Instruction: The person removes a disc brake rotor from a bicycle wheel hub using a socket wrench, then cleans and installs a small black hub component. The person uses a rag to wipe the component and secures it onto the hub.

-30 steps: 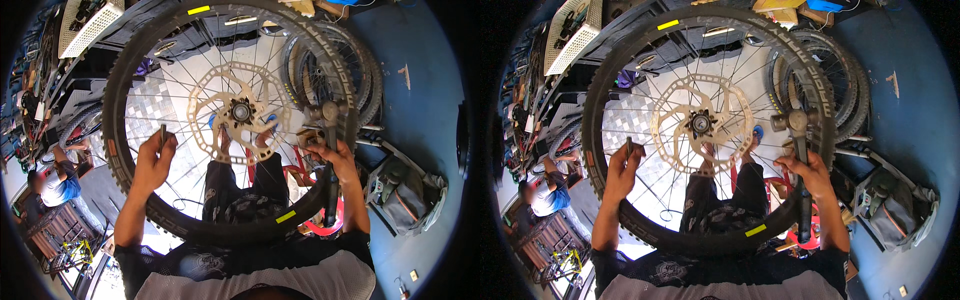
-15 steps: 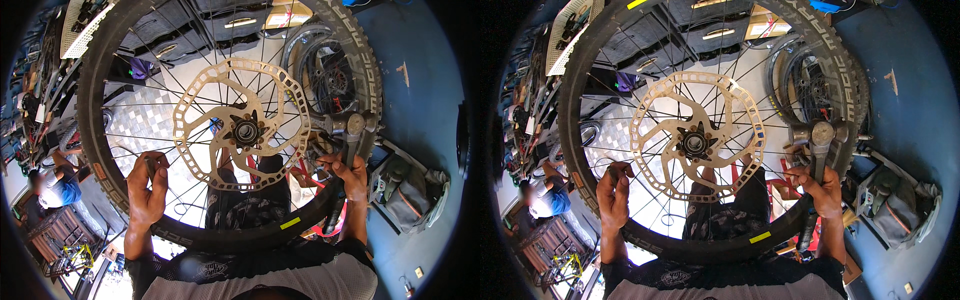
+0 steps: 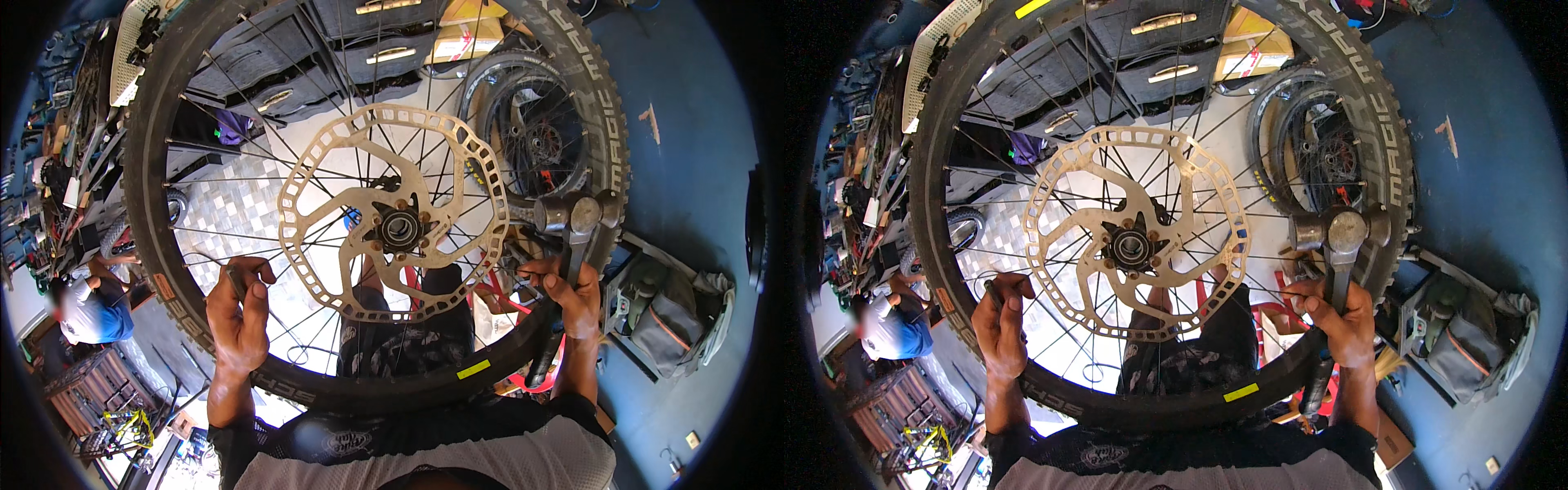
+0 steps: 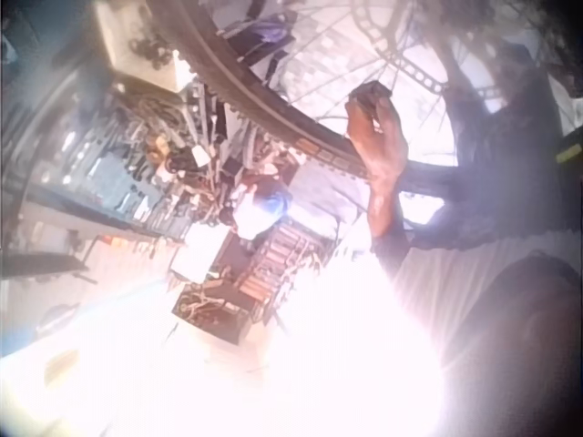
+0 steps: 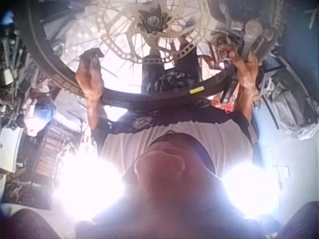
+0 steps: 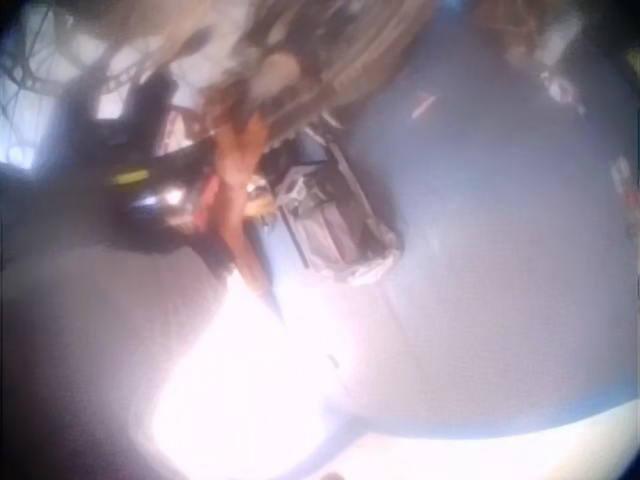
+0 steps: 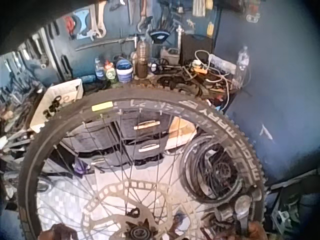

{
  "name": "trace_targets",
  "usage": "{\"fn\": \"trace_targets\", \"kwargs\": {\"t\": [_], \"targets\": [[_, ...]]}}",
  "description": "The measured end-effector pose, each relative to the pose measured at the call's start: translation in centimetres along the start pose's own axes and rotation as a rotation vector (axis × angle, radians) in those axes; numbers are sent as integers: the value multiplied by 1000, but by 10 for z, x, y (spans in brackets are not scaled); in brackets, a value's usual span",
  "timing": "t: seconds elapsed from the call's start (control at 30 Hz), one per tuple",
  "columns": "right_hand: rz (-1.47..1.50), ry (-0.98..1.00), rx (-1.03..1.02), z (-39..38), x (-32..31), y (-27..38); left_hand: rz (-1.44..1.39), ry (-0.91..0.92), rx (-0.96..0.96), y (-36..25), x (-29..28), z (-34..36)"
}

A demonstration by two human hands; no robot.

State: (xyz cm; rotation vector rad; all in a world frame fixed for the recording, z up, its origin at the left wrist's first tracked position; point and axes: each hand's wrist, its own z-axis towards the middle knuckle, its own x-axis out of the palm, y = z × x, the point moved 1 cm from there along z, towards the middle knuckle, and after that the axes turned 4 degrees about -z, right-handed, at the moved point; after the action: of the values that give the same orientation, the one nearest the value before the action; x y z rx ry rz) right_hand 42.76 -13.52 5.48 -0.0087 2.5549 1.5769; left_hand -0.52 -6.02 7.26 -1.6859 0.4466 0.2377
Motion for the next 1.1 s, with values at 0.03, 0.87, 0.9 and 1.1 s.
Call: {"fn": "trace_targets", "kwargs": {"t": [0.03, 0.87, 0.9, 1.1], "targets": [[-6, 2, -29, -1, 0, 1, -2, -5, 28, 0, 0, 1], [-77, -161, -3, 24, 22, -94, -124, -93, 141, 101, 46, 29], [-72, -156, 5, 31, 24, -108, -164, -79, 96, 115, 51, 32], [-47, -114, 67, 74, 39, -167, -102, -57, 152, 188, 79, 65]]}}
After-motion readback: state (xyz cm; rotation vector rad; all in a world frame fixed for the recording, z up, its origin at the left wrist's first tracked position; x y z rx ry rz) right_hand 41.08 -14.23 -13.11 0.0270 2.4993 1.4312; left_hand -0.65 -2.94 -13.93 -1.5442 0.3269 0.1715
